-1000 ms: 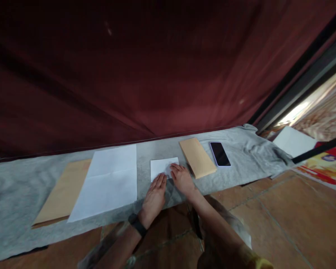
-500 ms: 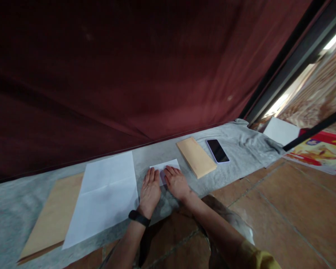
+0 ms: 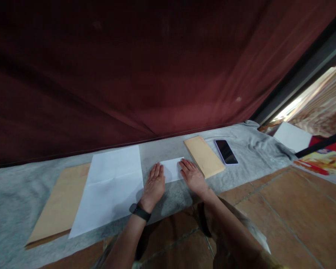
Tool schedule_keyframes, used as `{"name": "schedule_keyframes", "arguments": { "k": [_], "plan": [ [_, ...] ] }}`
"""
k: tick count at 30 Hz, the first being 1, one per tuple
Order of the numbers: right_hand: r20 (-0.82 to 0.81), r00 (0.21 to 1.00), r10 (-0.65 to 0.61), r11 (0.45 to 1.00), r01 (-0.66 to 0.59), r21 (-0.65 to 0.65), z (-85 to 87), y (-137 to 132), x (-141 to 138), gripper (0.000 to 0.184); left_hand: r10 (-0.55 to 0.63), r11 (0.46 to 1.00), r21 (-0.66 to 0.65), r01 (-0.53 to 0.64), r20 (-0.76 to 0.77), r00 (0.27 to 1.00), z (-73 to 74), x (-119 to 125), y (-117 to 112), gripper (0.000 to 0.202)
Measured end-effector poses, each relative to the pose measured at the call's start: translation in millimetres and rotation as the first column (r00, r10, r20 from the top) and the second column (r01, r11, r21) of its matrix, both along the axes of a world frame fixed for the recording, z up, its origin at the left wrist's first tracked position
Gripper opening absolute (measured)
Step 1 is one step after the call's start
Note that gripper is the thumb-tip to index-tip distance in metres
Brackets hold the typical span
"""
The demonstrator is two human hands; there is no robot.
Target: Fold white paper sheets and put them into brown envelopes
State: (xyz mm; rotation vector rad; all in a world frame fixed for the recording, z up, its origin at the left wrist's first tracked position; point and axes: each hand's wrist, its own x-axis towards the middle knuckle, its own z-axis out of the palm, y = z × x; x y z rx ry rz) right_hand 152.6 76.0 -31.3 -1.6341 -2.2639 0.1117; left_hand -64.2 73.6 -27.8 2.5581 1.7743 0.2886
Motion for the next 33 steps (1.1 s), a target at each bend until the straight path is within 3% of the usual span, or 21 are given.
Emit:
{"name": "schedule_keyframes", "arguments": {
  "k": [8,11,15,19,33],
  "plan": [
    [-0.079,0.997,-0.023,0.998,0.028,0.053,1.2,-6.6,10.9,0.042,-0.060,0.998,-0.033,0.061,0.044,0.997,-9.0,-12.3,4.4,0.053],
    [-0.155,0.987,0.045,0.997,-0.035,0.069,9.3,-13.3,-6.6,0.043,-0.069,0.998,-0.010,0.070,0.055,0.996,-13.4,-13.6,3.5,0.054],
    [-0.145,0.962,0.232,0.973,-0.229,0.039,12.6,-27.1,-38.2,0.050,-0.076,0.997,0.006,0.076,0.062,0.995,-18.6,-15.2,2.6,0.056],
    [-0.095,0.965,0.244,0.969,-0.247,-0.018,7.4,-36.9,-51.8,0.054,-0.093,0.995,-0.018,0.095,0.064,0.994,-18.5,-18.3,4.4,0.056],
    [-0.057,0.965,0.258,0.966,-0.259,-0.013,6.1,-49.1,-0.9,0.053,-0.132,0.990,-0.033,0.134,0.054,0.990,-4.3,-24.9,5.0,0.055]
  ]
}}
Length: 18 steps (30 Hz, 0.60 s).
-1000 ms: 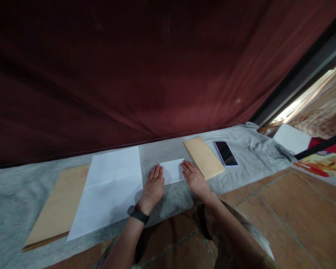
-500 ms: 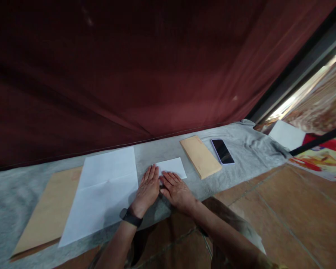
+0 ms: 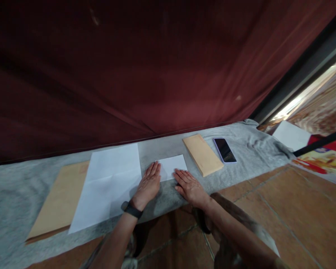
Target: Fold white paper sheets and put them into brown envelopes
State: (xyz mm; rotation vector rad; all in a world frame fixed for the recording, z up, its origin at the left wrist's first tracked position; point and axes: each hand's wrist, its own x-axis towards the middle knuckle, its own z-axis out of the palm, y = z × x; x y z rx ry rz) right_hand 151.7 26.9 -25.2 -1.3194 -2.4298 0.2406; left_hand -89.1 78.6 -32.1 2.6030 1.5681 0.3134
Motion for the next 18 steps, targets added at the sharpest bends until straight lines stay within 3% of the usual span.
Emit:
{"name": "schedule_keyframes", "arguments": {
  "k": [5,8,10,14,18],
  "plan": [
    [0.000,1.000,-0.003,1.000,0.003,0.006,-0.6,-3.3,8.3,0.053,0.021,1.000,-0.007,-0.022,-0.049,0.999,11.6,-0.6,-5.3,0.061],
    [-0.011,1.000,-0.016,1.000,0.016,0.010,0.0,-3.9,8.8,0.052,0.019,0.999,0.044,-0.017,-0.040,0.999,19.9,12.7,-21.6,0.057],
    [-0.017,1.000,-0.020,1.000,0.020,0.002,1.7,-3.5,8.1,0.051,-0.057,0.995,0.075,0.058,-0.016,0.998,23.4,27.7,-37.8,0.050],
    [-0.027,0.999,-0.023,1.000,0.023,-0.021,8.1,-1.7,5.8,0.048,-0.105,0.990,0.101,0.101,0.033,0.994,21.4,53.1,-64.5,0.045],
    [-0.015,1.000,-0.026,0.999,0.026,-0.020,12.2,0.0,4.6,0.047,-0.070,0.990,0.122,0.065,0.038,0.997,12.3,58.7,-70.3,0.050]
  ]
}}
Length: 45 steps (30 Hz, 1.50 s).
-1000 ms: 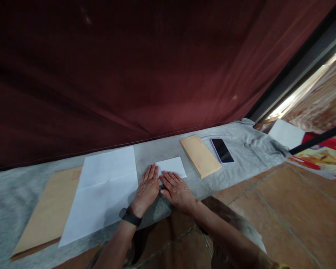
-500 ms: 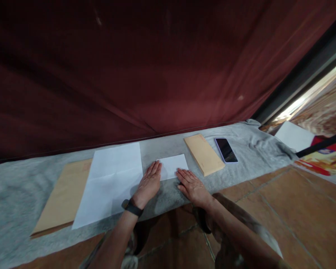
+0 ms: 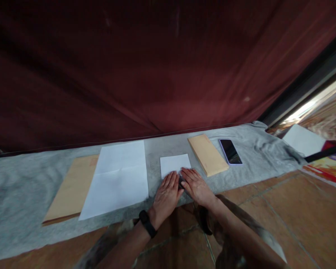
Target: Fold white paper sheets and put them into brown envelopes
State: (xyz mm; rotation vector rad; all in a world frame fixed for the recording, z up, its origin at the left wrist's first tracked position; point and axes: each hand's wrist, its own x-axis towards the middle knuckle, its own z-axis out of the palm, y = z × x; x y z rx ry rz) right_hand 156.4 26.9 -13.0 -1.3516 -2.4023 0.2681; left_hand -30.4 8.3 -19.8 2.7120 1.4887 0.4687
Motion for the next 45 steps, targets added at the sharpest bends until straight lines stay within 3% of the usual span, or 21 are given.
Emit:
{"name": "schedule_keyframes", "arguments": {
  "k": [6,12,23,33,45],
  "plan": [
    [-0.029,1.000,0.007,1.000,-0.007,0.007,2.3,4.2,2.9,0.044,0.096,0.995,-0.032,-0.097,-0.042,0.995,-5.4,-1.1,-3.8,0.065],
    [-0.039,0.999,-0.018,0.999,0.016,-0.045,11.3,14.0,0.0,0.045,0.161,0.985,-0.052,-0.164,-0.048,0.986,-4.1,-2.2,-5.5,0.066],
    [-0.087,0.977,0.193,0.971,-0.203,-0.123,20.7,41.4,-39.5,0.045,0.126,0.990,-0.061,-0.125,0.005,0.992,3.7,-0.8,-4.0,0.064],
    [-0.010,0.992,0.126,0.989,-0.127,-0.079,10.4,61.7,-62.8,0.044,0.145,0.987,-0.070,-0.145,-0.011,0.989,5.8,1.5,-3.4,0.063],
    [-0.043,0.998,0.054,0.997,-0.056,-0.060,3.6,77.3,-76.4,0.046,0.133,0.986,-0.102,-0.135,-0.017,0.991,13.9,-0.1,-1.4,0.062]
  ]
}}
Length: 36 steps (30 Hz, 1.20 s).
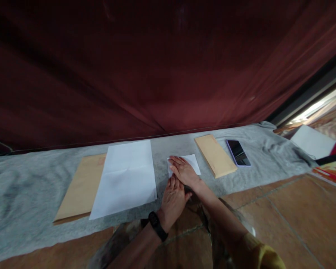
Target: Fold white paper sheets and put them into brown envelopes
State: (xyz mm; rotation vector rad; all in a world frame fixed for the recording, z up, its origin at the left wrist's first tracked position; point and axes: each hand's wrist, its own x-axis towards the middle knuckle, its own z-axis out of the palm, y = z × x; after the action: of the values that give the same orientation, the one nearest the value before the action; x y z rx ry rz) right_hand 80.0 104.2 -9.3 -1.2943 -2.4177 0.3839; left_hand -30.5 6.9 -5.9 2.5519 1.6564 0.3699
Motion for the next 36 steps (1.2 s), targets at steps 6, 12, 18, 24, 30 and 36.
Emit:
{"name": "schedule_keyframes", "arguments": {
  "k": [6,12,18,24,30,36],
  "plan": [
    [0.044,0.998,-0.050,0.999,0.049,0.017,-4.3,0.3,16.3,0.046,-0.004,1.000,0.009,0.004,-0.042,0.999,0.4,0.7,2.6,0.067],
    [0.106,0.988,-0.111,0.994,0.109,0.032,-5.6,-2.8,41.4,0.048,0.001,0.999,0.038,0.003,-0.105,0.994,3.1,0.2,2.7,0.061],
    [0.141,0.972,-0.189,0.981,0.179,0.079,-11.6,-10.7,58.0,0.048,-0.018,1.000,-0.016,0.016,-0.132,0.991,8.7,-2.5,7.6,0.061],
    [0.150,0.962,-0.229,0.972,0.219,0.083,-12.0,-18.7,68.5,0.052,-0.043,0.999,-0.034,0.039,-0.106,0.993,5.1,-5.5,12.4,0.058],
    [0.153,0.952,-0.266,0.962,0.253,0.099,-14.3,-26.9,75.7,0.050,-0.053,0.997,-0.064,0.050,-0.054,0.997,12.3,-11.1,22.9,0.048],
    [0.192,0.949,-0.250,0.965,0.229,0.127,-12.3,-40.0,77.6,0.051,-0.121,0.986,-0.109,0.128,0.065,0.990,20.2,-27.4,54.0,0.031]
  ]
}}
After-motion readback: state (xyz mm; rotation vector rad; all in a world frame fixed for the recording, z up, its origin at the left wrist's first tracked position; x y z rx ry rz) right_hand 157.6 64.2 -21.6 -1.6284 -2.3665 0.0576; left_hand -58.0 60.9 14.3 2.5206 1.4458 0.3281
